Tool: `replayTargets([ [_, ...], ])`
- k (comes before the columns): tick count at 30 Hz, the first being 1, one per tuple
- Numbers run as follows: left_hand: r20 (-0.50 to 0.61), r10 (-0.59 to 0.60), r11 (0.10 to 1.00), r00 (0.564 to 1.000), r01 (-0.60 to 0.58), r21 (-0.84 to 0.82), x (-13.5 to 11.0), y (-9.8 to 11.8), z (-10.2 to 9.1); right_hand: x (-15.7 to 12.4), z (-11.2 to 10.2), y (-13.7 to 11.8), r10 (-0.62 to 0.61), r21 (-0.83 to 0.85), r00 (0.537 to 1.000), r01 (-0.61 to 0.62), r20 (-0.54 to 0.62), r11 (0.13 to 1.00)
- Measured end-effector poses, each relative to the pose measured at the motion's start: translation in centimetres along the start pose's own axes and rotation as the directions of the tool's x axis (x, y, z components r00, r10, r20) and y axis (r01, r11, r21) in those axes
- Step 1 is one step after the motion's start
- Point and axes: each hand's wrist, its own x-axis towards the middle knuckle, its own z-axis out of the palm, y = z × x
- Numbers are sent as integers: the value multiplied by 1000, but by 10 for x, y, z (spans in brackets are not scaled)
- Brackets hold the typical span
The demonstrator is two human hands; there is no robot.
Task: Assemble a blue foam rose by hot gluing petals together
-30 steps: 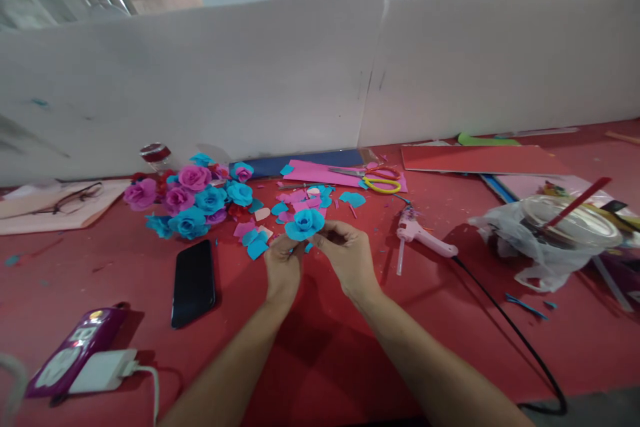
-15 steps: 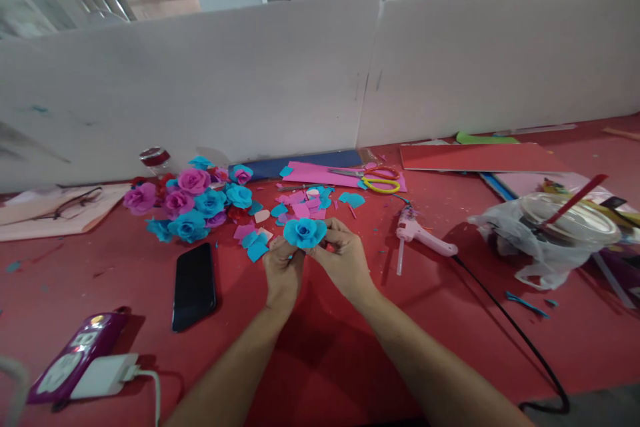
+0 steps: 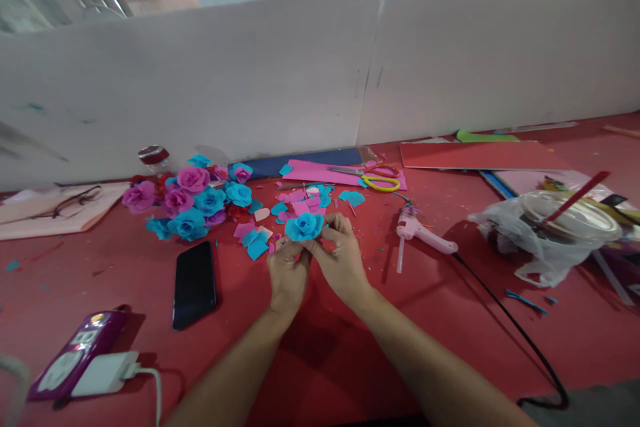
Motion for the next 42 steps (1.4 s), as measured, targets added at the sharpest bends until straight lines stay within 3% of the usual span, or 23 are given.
replayTargets([
  [6,29,-94,984,995,97,-148,0,-1,1,0,2,1,42,18,999,-43,25,999],
  [12,77,-222,881,972,234,-412,3,-9,1,0,2,1,150,129,988,-154,44,980],
  [24,33,-88,995,996,90,-53,1,1,0,-5,0,-2,6,-120,997,-16,-81,993],
  [31,94,-124,971,988,141,-194,0,7,1,-7,3,2,11,-261,996,-34,-89,965],
  [38,172,-220,901,960,267,-343,2,2,2,-1,-3,-4,71,-106,989,-86,-132,991],
  [42,173,-247,862,954,298,-410,7,-5,4,11,-27,-5,110,-90,972,-131,-210,987],
])
